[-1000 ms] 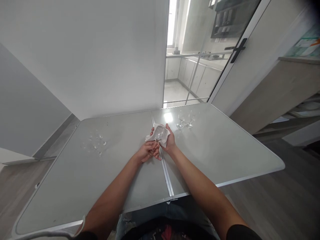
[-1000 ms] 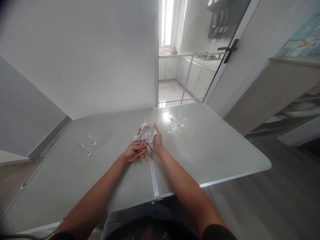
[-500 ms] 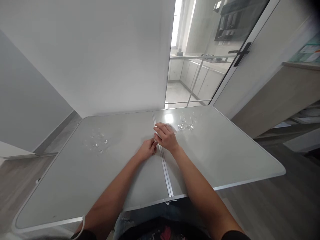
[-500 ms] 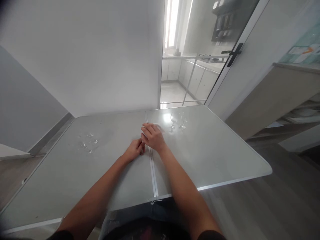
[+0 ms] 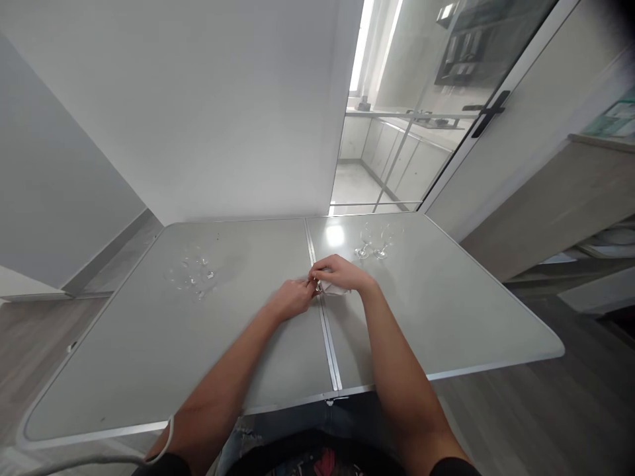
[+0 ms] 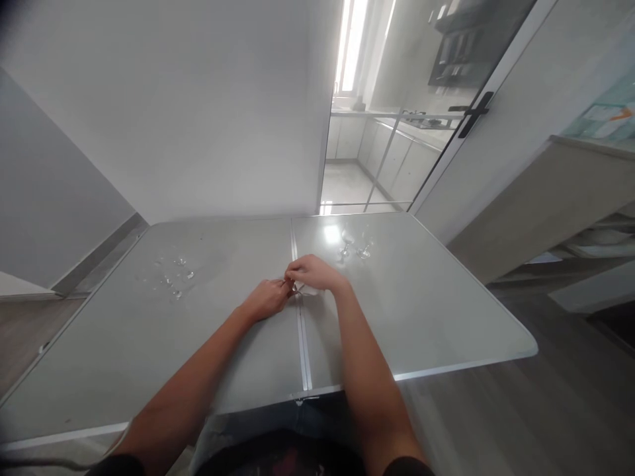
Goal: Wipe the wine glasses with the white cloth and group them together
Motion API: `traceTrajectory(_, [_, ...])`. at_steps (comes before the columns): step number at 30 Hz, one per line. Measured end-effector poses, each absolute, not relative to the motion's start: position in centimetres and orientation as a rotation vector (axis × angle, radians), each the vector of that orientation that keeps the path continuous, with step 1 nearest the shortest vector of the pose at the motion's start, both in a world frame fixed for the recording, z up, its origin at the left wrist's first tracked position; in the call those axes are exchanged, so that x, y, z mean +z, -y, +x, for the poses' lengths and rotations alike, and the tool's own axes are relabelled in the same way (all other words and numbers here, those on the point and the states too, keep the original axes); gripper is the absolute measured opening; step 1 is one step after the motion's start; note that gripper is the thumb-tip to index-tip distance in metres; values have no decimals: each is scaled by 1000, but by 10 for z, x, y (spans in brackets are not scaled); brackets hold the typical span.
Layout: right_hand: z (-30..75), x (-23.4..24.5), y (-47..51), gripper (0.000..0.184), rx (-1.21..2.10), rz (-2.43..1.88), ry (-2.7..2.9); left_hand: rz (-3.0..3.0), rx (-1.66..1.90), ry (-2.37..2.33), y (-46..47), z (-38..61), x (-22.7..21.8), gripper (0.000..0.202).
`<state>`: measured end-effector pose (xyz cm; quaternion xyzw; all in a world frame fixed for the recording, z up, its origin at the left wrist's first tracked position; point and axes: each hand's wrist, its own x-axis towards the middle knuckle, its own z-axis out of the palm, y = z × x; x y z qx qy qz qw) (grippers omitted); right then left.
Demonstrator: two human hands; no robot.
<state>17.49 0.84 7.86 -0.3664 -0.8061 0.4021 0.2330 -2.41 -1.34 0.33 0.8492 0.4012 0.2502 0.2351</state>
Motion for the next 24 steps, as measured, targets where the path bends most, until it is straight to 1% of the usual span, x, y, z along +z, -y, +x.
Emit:
traceTrajectory(2, [182, 79, -10, 26, 1455, -820, 1979, 2137, 842, -1000, 15, -24, 2, 14])
traceTrajectory(4, [181, 77, -9, 29, 1618, -732, 1723, 1952, 905, -927, 15, -24, 2, 18])
traceTrajectory(6, [172, 71, -7, 35, 1627, -721, 1469, 1828, 919, -902, 16, -25, 2, 20])
traceTrajectory(9, [145, 60, -4, 50, 1543, -687, 1129, 1755, 929, -908, 16, -21, 0, 27])
traceTrajectory(12, [116, 46, -3, 64, 1432, -635, 981, 1614, 1018, -914, 13, -15, -8, 36])
traceTrajectory(14, [103, 36, -3, 65, 1338, -686, 1018, 1462, 1119, -943, 10, -12, -14, 39])
traceTrajectory(17, [97, 25, -4, 58, 1205, -814, 1242, 1271, 1198, -954, 5, -9, -19, 41])
traceTrajectory(22, [104, 19, -5, 51, 889, -915, 1730, 1029, 1209, -786, 2, -11, -20, 44])
traceTrajectory(24, [106, 19, -5, 50, 752, -930, 1851, 886, 1187, -714, 2, -14, -20, 39])
